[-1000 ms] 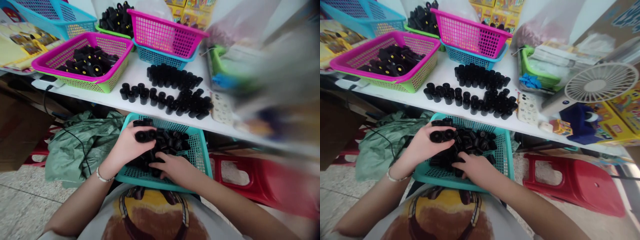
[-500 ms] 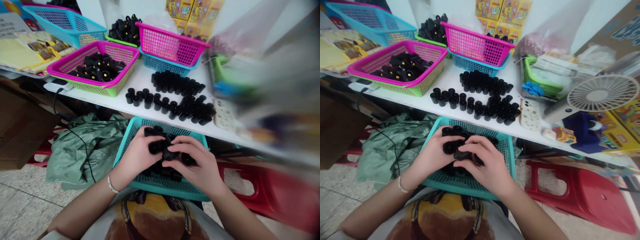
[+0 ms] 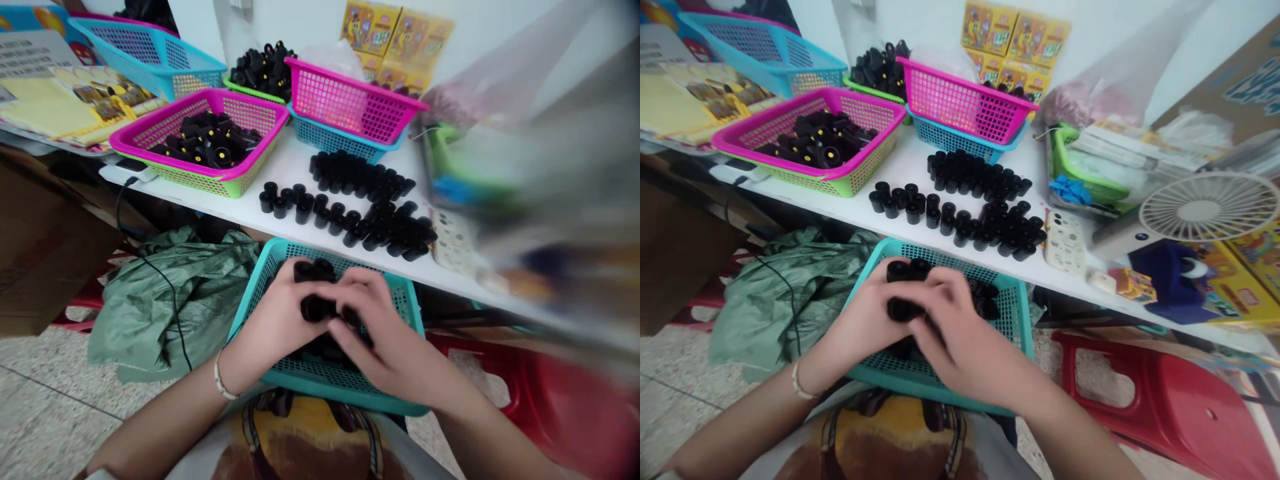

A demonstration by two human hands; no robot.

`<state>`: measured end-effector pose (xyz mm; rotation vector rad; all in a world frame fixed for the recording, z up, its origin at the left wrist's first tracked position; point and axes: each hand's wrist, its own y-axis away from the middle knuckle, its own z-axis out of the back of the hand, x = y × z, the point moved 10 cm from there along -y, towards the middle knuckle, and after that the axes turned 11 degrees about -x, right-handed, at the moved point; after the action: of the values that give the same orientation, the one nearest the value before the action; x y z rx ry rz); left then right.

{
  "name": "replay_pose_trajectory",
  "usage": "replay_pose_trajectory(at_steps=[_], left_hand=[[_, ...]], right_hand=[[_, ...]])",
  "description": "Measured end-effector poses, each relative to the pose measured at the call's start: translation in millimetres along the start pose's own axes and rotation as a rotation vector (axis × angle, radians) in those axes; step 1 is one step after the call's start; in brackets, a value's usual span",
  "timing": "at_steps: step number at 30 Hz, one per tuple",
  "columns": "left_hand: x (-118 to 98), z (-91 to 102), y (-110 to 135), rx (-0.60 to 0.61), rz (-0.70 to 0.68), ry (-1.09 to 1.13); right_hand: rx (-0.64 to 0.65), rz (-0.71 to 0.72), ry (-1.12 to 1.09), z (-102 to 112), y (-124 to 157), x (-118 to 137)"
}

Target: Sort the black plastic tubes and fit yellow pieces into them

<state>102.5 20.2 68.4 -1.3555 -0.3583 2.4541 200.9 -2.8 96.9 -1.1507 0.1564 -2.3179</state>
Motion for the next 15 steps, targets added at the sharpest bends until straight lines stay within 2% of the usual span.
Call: replay_pose_trajectory(at_steps=[3, 5, 10, 15], left_hand=[[-3, 0.9, 2, 0.015, 0.008, 0.053], [-8, -2.7, 3, 0.053, 0.001, 0.088], [-19, -9.8, 2, 0.117, -0.017, 0.151], [-19, -7.9, -1, 0.139, -0.013, 0.182]], right_hand=[[-0.313, -0.097, -0.204, 40, -9, -16], [-0.392, -0.127, -0.227, 50, -13, -25], [-0.249, -0.008, -0.093, 33, -24, -21], [-0.181, -0.009, -0.177, 21, -23, -28]])
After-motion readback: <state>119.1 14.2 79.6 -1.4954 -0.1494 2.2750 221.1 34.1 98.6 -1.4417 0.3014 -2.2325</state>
